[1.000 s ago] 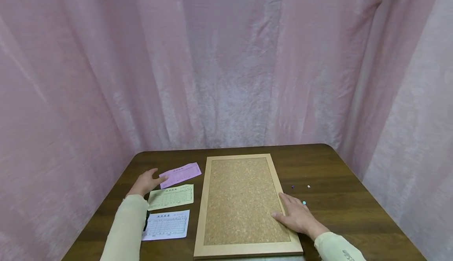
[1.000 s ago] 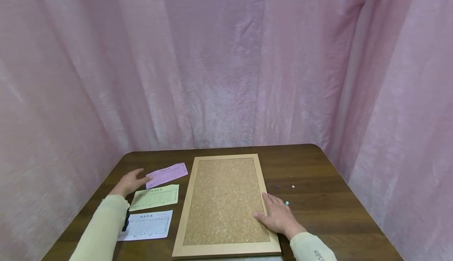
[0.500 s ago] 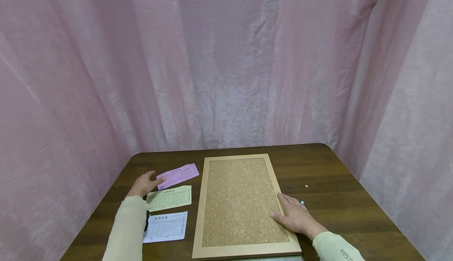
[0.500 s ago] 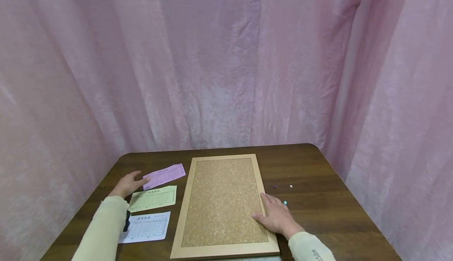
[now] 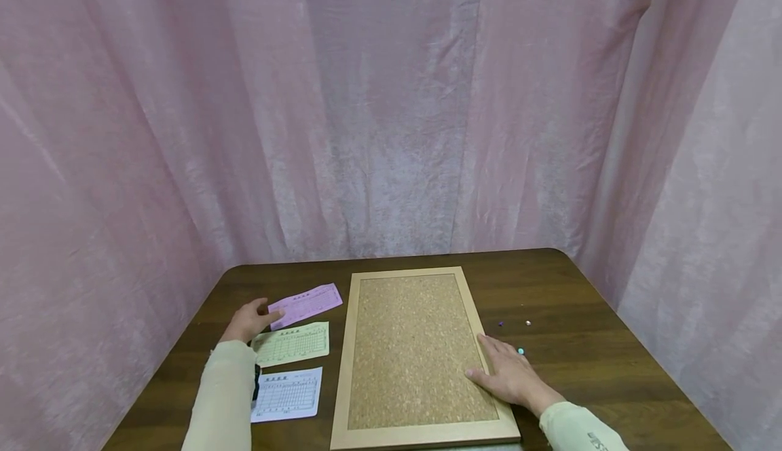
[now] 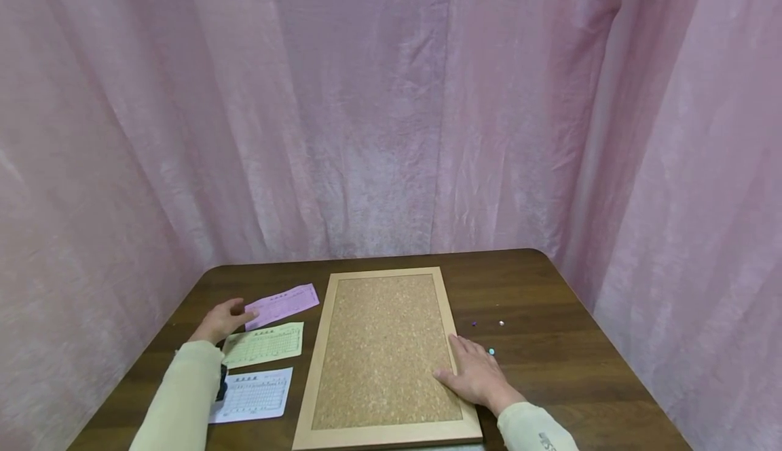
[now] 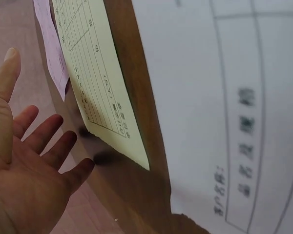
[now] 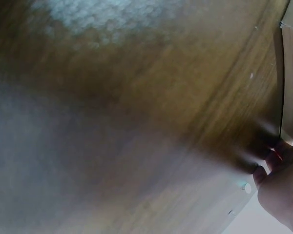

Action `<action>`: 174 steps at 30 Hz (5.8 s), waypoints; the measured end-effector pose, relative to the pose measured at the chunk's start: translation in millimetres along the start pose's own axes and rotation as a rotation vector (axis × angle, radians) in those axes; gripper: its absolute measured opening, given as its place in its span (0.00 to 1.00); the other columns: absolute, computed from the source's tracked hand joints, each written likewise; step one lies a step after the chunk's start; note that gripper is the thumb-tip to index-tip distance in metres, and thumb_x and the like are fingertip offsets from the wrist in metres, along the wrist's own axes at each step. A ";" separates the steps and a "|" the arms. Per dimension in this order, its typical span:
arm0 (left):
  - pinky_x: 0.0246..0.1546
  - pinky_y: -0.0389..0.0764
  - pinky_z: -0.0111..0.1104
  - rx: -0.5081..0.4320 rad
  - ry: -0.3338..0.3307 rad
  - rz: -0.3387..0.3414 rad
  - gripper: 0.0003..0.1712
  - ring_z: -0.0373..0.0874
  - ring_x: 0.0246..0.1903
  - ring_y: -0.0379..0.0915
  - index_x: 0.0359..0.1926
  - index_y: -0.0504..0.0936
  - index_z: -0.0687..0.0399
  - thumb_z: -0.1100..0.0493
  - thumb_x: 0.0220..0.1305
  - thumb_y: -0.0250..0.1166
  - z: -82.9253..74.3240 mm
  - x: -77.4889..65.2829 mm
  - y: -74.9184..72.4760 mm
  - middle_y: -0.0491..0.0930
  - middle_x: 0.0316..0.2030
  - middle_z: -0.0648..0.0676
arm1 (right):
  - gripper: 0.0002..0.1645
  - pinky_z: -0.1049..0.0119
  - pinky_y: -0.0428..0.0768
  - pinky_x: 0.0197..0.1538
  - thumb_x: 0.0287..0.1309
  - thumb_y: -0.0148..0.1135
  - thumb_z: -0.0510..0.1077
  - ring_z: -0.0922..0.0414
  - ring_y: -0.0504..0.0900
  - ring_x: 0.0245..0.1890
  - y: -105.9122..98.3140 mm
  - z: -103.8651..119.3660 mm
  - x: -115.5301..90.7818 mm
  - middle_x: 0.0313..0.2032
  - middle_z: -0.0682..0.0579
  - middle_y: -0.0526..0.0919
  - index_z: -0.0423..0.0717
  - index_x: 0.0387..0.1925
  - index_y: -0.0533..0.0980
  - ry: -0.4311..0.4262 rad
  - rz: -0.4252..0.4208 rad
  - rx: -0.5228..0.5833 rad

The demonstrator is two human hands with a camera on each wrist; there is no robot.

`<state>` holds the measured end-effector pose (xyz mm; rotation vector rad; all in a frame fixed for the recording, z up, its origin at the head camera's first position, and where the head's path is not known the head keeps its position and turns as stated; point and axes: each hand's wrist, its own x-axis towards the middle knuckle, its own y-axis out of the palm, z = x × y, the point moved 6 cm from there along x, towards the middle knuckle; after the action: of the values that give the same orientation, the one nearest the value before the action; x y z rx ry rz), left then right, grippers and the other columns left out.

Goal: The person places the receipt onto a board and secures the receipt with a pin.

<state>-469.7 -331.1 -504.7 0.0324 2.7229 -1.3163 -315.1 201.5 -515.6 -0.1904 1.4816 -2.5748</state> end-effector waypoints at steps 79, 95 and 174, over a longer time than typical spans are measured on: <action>0.59 0.57 0.63 0.004 -0.029 -0.152 0.30 0.70 0.59 0.61 0.60 0.77 0.69 0.57 0.61 0.70 10.6 4.8 12.8 0.73 0.58 0.72 | 0.52 0.30 0.54 0.65 0.63 0.59 0.67 0.32 0.58 0.69 0.7 -0.9 -1.1 0.69 0.34 0.63 0.36 0.73 0.59 0.009 -0.014 -0.016; 0.58 0.64 0.60 -0.111 -0.117 -0.134 0.24 0.66 0.53 0.69 0.60 0.74 0.69 0.63 0.66 0.65 10.2 8.9 14.7 0.74 0.55 0.72 | 0.52 0.30 0.55 0.64 0.63 0.59 0.67 0.32 0.58 0.69 1.3 0.7 -1.3 0.69 0.33 0.63 0.36 0.73 0.58 -0.004 -0.013 -0.010; 0.32 0.76 0.22 -0.707 0.054 -0.316 0.27 0.49 0.39 0.76 0.68 0.71 0.64 0.69 0.69 0.61 -92.3 -10.8 -13.7 0.81 0.35 0.54 | 0.42 0.29 0.60 0.61 0.68 0.59 0.57 0.28 0.60 0.67 -27.9 23.5 34.3 0.67 0.28 0.63 0.33 0.71 0.62 0.001 -0.042 0.003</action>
<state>-468.7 -267.1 -435.9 -0.4405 3.1603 -0.3252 -346.3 188.4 -478.7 -0.2215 1.4902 -2.6094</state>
